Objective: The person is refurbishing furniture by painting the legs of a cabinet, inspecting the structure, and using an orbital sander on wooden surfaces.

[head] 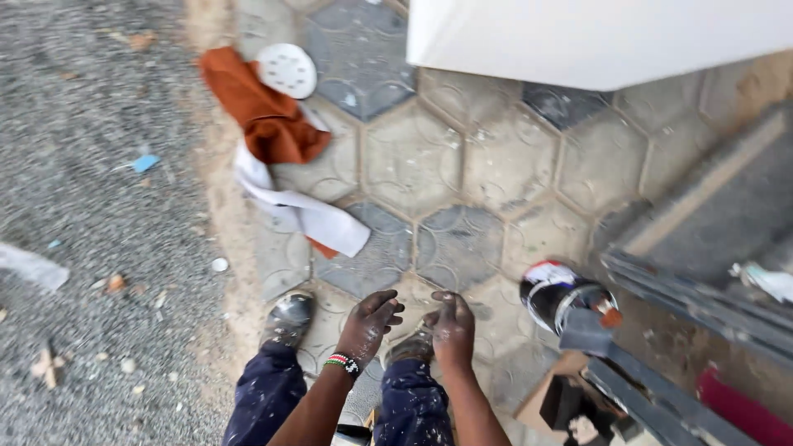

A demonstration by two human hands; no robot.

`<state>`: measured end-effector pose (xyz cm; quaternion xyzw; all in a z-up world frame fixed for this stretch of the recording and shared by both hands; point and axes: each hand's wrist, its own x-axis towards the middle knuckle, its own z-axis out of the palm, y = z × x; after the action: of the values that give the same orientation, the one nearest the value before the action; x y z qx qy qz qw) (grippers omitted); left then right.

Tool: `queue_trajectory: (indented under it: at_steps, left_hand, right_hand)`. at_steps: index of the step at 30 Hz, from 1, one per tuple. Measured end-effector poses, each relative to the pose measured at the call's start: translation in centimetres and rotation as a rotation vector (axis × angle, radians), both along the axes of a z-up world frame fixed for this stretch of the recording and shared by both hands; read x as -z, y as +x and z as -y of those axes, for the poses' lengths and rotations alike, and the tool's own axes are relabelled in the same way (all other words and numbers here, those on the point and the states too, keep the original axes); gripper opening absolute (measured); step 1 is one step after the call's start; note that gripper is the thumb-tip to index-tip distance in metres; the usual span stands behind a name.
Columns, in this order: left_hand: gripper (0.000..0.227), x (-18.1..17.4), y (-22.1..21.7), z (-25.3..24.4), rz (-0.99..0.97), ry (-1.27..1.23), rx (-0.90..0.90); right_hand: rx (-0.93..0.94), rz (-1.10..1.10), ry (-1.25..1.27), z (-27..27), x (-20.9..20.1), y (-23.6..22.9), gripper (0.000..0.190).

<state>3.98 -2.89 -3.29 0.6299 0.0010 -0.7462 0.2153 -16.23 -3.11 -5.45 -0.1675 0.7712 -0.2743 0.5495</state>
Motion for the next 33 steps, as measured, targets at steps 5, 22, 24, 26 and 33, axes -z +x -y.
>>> queue_trajectory:
  at_steps: [5,22,24,26,33]
  left_hand:
    - [0.049,-1.7,6.7,1.0,0.028,-0.055,-0.145]
    - [0.051,10.3,26.6,6.3,0.226,0.205,-0.600]
    - [0.050,11.3,30.7,5.4,0.219,0.172,-0.573]
    - [0.061,10.6,36.4,4.6,0.254,0.116,-0.424]
    - [0.134,3.6,47.0,8.0,0.590,-0.378,0.128]
  right_hand:
    - [-0.224,-0.001,0.096,3.7,-4.0,5.8,0.031]
    - [-1.099,0.124,-0.034,17.0,16.8,33.1,0.053]
    - [-0.594,0.605,0.139,21.6,16.6,42.9,0.054]
    - [-0.698,0.493,0.218,21.2,26.9,42.0,0.073]
    - [-0.729,0.375,0.169,20.8,15.6,45.1,0.049]
